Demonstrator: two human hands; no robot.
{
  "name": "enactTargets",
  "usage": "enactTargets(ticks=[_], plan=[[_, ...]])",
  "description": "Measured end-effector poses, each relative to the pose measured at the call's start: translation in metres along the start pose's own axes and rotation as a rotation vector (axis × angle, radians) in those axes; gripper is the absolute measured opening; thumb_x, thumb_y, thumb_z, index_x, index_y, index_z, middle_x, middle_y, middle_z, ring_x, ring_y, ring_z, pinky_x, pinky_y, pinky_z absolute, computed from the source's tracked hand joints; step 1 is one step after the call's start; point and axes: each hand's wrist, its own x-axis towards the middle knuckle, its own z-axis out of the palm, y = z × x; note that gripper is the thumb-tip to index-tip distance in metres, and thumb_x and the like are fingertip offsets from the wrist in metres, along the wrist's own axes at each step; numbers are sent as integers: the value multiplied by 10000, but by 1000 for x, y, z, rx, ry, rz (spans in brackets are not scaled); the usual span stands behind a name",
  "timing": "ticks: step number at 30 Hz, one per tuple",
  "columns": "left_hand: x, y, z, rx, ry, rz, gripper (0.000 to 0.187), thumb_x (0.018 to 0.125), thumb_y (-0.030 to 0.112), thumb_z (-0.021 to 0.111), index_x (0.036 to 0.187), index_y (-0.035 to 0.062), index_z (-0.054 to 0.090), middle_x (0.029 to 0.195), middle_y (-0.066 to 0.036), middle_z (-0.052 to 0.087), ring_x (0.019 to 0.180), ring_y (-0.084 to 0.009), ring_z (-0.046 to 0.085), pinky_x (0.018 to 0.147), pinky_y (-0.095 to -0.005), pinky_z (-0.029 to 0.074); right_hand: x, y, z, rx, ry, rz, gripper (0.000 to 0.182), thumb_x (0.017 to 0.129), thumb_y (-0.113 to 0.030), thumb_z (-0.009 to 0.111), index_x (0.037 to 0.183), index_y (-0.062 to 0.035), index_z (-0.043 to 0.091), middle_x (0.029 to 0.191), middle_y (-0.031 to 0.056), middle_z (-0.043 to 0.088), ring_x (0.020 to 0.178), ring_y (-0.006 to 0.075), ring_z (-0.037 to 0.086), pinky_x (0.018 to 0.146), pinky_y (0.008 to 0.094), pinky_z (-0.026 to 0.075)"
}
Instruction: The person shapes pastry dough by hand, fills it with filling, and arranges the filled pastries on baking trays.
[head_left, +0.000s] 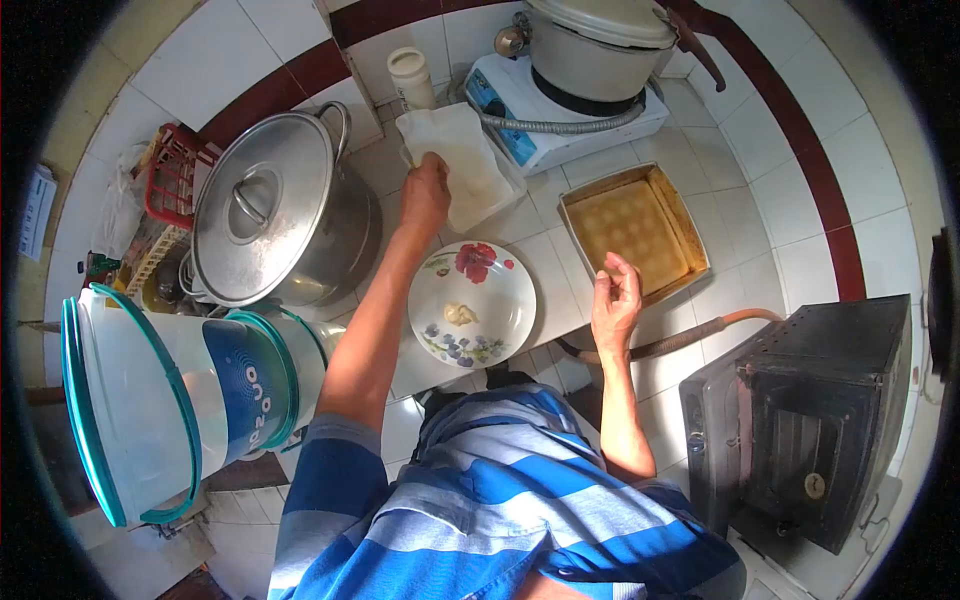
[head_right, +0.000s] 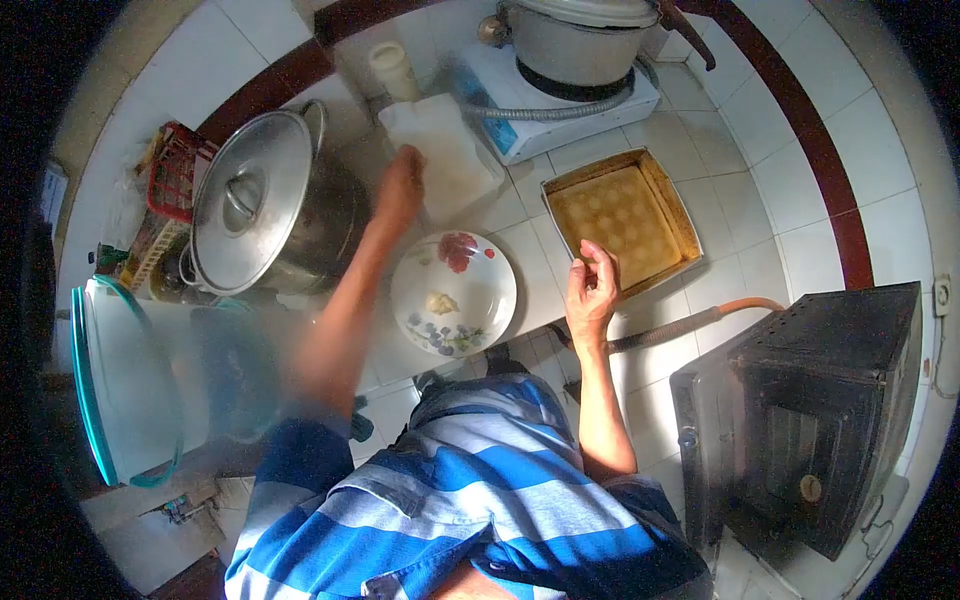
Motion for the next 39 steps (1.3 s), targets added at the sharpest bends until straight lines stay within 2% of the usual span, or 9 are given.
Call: enactTargets(ticks=[5, 8, 10, 13, 17, 20, 25, 32, 39], plan=[[-9, 17, -21, -238, 36, -134, 33, 889, 66, 636, 906, 39, 640, 1055, -196, 678, 1066, -363, 636, 916, -453, 479, 14, 0, 28, 60, -118, 29, 302, 927, -15, 599, 1224, -54, 631, 1056, 80, 650, 832, 141, 624, 699, 286, 526], [-10, 5, -14, 65, -103, 241, 191, 902, 199, 667, 1022, 55, 699, 1155, -203, 662, 1215, -365, 574, 1033, -467, 431, 37, -11, 50, 37, -213, -66, 302, 919, -27, 608, 1219, -51, 628, 1060, 107, 653, 849, 191, 636, 714, 312, 527], [-11, 3, -8, 610, -456, 175, 360, 876, 382, 690, 1103, 106, 738, 1285, -197, 616, 1370, -379, 439, 1162, -501, 302, 53, -25, 59, -5, -259, -160, 301, 902, -28, 621, 1202, -45, 633, 1060, 120, 657, 816, 206, 637, 695, 308, 520], [-7, -4, -3, 440, -543, 50, 435, 849, 481, 680, 1113, 143, 753, 1414, -182, 538, 1463, -398, 284, 1217, -534, 175, 65, -42, 59, -2, -266, -178, 283, 897, -24, 623, 1178, -42, 645, 1049, 112, 662, 776, 189, 635, 681, 301, 521], [-15, 1, -23, 466, -548, 210, 408, 863, 455, 676, 1060, 109, 764, 1376, -163, 586, 1392, -389, 416, 1191, -499, 241, 62, -24, 56, 35, -236, -190, 264, 897, -27, 623, 1160, -36, 656, 1036, 104, 664, 748, 176, 632, 669, 294, 521], [-12, 12, -38, 255, -667, 94, 348, 889, 369, 666, 1058, 76, 751, 1246, -170, 665, 1207, -391, 586, 1102, -457, 374, 57, -15, 51, 4, -255, -179, 247, 905, -35, 622, 1149, -31, 663, 1028, 102, 666, 754, 174, 633, 668, 290, 522], [-20, 20, -39, -580, -80, -183, 327, 954, 279, 649, 1154, 19, 640, 989, -134, 710, 940, -240, 689, 840, -340, 536, 58, -18, 47, 8, -247, -123, 235, 915, -35, 615, 1144, -31, 666, 986, 98, 670, 771, 175, 645, 679, 290, 526], [-121, 105, -119, -856, -50, -297, 274, 990, 237, 619, 1140, 9, 645, 950, -80, 714, 806, -150, 701, 698, -275, 576, 90, -15, 62, 95, -210, -98, 227, 915, -19, 617, 1136, -32, 668, 974, 93, 672, 797, 175, 652, 704, 286, 525], [-229, 42, -105, -1388, -352, -727, 219, 979, 225, 619, 1110, 51, 631, 933, -48, 691, 843, -119, 680, 755, -266, 543, 144, -39, 124, 105, -500, -320, 216, 884, -7, 641, 1095, -25, 682, 983, 114, 661, 836, 214, 669, 722, 308, 535]])
